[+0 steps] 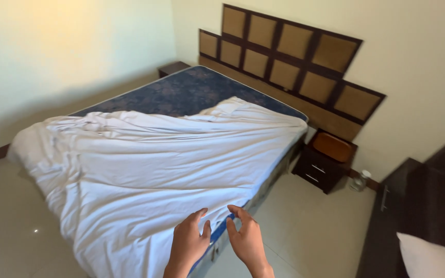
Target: The person spreads a white sheet over a mattress, smoothing it out by hand and tucking the edges under the mattress. They move around the bed to adjust the fabric and ensure it is flat.
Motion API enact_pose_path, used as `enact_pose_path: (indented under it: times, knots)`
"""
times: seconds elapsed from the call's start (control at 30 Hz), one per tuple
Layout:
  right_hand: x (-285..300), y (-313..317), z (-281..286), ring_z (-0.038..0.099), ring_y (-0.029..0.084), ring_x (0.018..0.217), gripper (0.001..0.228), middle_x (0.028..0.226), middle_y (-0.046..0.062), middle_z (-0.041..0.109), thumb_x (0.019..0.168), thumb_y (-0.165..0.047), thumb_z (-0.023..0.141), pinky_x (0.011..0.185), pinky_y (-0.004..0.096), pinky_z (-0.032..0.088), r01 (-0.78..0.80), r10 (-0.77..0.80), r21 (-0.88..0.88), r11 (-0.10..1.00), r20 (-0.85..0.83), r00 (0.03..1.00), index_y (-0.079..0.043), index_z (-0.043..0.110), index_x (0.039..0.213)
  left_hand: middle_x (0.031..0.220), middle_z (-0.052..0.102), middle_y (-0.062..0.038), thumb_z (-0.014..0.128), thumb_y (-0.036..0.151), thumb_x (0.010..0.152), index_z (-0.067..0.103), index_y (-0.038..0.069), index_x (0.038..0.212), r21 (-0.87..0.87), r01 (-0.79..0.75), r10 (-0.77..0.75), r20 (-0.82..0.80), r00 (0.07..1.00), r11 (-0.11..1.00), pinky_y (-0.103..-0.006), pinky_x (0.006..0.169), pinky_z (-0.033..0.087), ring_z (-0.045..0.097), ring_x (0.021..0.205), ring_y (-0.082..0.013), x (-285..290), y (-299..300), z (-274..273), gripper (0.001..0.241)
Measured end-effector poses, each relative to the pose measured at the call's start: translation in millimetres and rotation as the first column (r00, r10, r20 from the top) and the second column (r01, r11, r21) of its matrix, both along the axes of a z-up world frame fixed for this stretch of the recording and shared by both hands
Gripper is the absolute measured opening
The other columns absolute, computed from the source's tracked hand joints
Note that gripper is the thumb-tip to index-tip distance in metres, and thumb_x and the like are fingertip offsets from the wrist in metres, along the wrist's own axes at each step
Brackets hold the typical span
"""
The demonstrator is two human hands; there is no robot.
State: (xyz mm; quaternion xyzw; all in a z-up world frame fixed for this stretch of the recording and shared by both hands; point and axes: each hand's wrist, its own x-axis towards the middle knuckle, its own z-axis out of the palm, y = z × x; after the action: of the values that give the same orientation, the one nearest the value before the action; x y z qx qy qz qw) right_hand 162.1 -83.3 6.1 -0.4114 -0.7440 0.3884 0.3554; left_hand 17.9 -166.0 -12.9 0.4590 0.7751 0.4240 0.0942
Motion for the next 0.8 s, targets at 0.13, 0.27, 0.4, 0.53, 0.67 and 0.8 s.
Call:
enact_pose_path:
  times: [0.13, 0.27, 0.4, 0.53, 0.67, 0.8]
  knots:
    - [-27.1, -8.3, 9.6, 0.07, 0.026, 0.114, 0.038, 0.122, 0.011, 0.076, 0.089, -0.016, 0.067, 0.096, 0.036, 0.055, -0.05, 0.05, -0.009, 0.999, 0.025, 0.998, -0.008, 0.069, 0.126, 0.119, 0.074, -0.014, 0.069, 0.017, 0.087, 0.068, 0.007, 0.124, 0.062, -0.052, 0.05, 0.038, 0.998, 0.997, -0.041, 0.095, 0.055, 0.07, 0.111, -0.0327, -23.7, -17.1, -6.1, 0.039]
    - [-60.2, -23.9, 23.8, 0.069, 0.025, 0.115, 0.044, 0.128, 0.006, 0.074, 0.089, -0.017, 0.065, 0.082, 0.041, 0.057, -0.089, 0.096, -0.096, 0.991, 0.07, 0.993, -0.012, 0.067, 0.132, 0.121, 0.074, -0.012, 0.068, 0.019, 0.088, 0.067, 0.009, 0.127, 0.045, -0.108, 0.104, 0.084, 0.991, 0.993, -0.0398, 0.095, 0.056, 0.071, 0.111, -0.0308, -54.4, -36.6, -8.8, 0.04]
    - [-104.0, -44.8, 10.2, 0.068, 0.028, 0.118, 0.038, 0.124, 0.011, 0.075, 0.089, -0.016, 0.067, 0.099, 0.038, 0.053, -0.157, 0.156, 0.014, 0.987, 0.038, 0.987, -0.008, 0.068, 0.127, 0.124, 0.073, -0.01, 0.068, 0.019, 0.089, 0.066, 0.01, 0.129, 0.027, -0.168, 0.164, 0.107, 0.981, 0.985, -0.04, 0.094, 0.056, 0.071, 0.113, -0.0297, -94.2, -70.1, -12.8, 0.041]
    - [-153.8, -74.2, -1.9, 0.069, 0.029, 0.118, 0.038, 0.124, 0.013, 0.075, 0.088, -0.015, 0.067, 0.099, 0.039, 0.054, -0.242, 0.241, 0.044, 0.969, 0.038, 0.97, -0.007, 0.069, 0.126, 0.126, 0.073, -0.01, 0.067, 0.02, 0.089, 0.065, 0.011, 0.131, 0.023, -0.235, 0.23, 0.124, 0.965, 0.972, -0.0394, 0.096, 0.055, 0.071, 0.114, -0.0288, -140.9, -109.8, -18.7, 0.043]
    - [-199.1, -107.6, -4.2, 0.069, 0.029, 0.118, 0.039, 0.125, 0.013, 0.075, 0.089, -0.015, 0.068, 0.097, 0.038, 0.054, -0.307, 0.307, 0.063, 0.95, 0.013, 0.952, -0.007, 0.068, 0.127, 0.128, 0.072, -0.009, 0.067, 0.021, 0.089, 0.064, 0.012, 0.132, -0.003, -0.307, 0.303, 0.185, 0.935, 0.952, -0.0384, 0.095, 0.056, 0.071, 0.115, -0.0277, -177.7, -151.2, -21.9, 0.044]
    - [-232.2, -143.4, 12.7, 0.067, 0.028, 0.119, 0.043, 0.13, 0.01, 0.071, 0.089, -0.015, 0.066, 0.08, 0.039, 0.058, -0.362, 0.363, -0.041, 0.931, 0.032, 0.931, -0.01, 0.066, 0.131, 0.128, 0.072, -0.008, 0.067, 0.023, 0.09, 0.065, 0.012, 0.131, -0.014, -0.348, 0.346, 0.171, 0.923, 0.937, -0.0379, 0.095, 0.055, 0.071, 0.115, -0.0272, -207.0, -187.1, -18.8, 0.043]
